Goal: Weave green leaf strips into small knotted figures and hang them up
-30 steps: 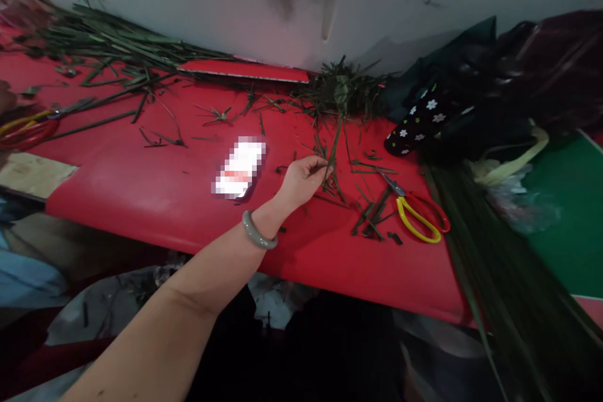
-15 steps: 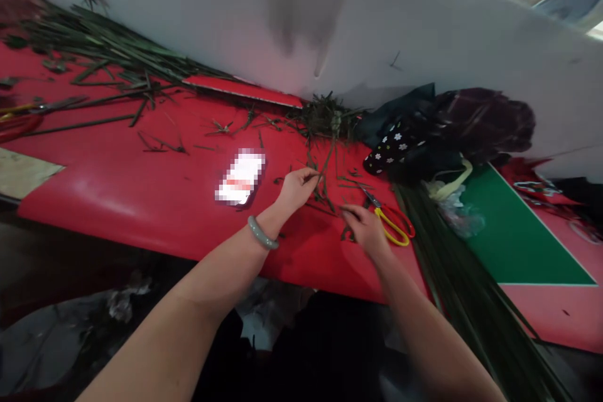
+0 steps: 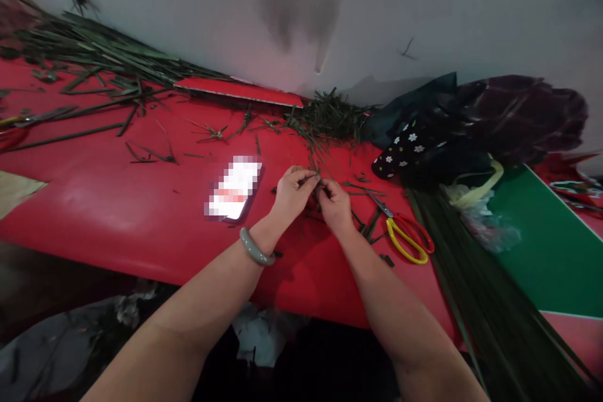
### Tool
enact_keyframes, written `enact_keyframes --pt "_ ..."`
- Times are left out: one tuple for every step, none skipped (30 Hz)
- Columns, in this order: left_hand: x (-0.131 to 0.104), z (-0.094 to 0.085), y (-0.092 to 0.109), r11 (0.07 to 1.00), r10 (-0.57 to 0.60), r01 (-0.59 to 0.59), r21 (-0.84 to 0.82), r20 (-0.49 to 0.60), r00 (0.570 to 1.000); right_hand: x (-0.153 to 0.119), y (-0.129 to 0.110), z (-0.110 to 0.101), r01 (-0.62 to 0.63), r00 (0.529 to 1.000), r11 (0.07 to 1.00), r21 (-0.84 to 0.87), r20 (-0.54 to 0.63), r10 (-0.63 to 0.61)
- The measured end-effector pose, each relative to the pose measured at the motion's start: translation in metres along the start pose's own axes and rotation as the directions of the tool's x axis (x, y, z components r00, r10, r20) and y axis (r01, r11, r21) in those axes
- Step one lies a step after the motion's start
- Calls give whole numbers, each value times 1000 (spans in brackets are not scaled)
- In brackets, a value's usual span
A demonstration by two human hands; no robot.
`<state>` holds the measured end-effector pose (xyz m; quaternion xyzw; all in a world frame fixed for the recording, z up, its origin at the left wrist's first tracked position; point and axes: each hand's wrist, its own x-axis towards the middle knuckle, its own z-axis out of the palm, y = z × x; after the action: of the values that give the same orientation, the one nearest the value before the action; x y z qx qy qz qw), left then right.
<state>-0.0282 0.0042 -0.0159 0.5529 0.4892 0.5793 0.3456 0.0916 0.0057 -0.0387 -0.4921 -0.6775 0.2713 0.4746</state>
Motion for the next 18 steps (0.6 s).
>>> enact_keyframes --pt "-1 0 1 1000 7 -7 15 6 1000 0 -1 0 -2 1000 1000 -7 -8 2" --pt "-1 0 1 1000 5 -5 23 15 1000 0 -2 -1 -9 1000 1000 -7 -18 9" --pt "-2 1 2 1000 -5 5 19 24 1000 0 -3 -1 -23 999 1000 -2 -25 23" --pt "-3 2 3 1000 -23 23 2 34 999 0 -3 -1 -42 999 999 8 -28 43" --pt "-4 3 4 998 -48 50 -30 48 998 0 -3 -2 -61 998 998 20 -30 62" --pt "-4 4 6 994 -81 86 -74 65 995 0 -2 -3 -77 996 996 32 -38 78" --pt "-5 6 8 984 -117 127 -124 86 989 0 -2 -4 -87 995 996 37 -48 89" --pt "-5 8 11 971 -149 165 -174 106 983 0 -1 -5 -93 994 995 39 -52 95" --pt "-5 10 13 955 -175 199 -218 127 976 1 -1 -6 -98 994 994 42 -54 100" --pt "-5 12 16 939 -194 228 -259 149 970 1 -2 -7 -100 993 994 47 -50 103" --pt "-4 14 19 923 -208 249 -293 166 964 1 -2 -8 -104 994 993 51 -38 106" --pt "-3 15 21 910 -218 266 -319 179 959 2 -3 -8 -111 993 992 53 -22 113" --pt "-2 17 23 897 -229 283 -339 190 955 2 -4 -9 -121 992 991 57 -8 122" --pt "-1 18 24 887 -241 299 -352 198 950 2 -5 -9 -131 991 989 67 0 131" --pt "0 19 25 881 -249 311 -357 208 946 2 -5 -8 -137 991 988 76 3 137" --pt "1 19 26 880 -252 316 -355 217 943 2 -5 -8 -141 990 986 91 6 141" --pt "2 19 26 881 -246 316 -352 230 942 2 -4 -8 -139 990 984 113 1 140" --pt "2 19 25 882 -234 310 -355 240 942 2 -2 -7 -133 991 982 136 -10 136"
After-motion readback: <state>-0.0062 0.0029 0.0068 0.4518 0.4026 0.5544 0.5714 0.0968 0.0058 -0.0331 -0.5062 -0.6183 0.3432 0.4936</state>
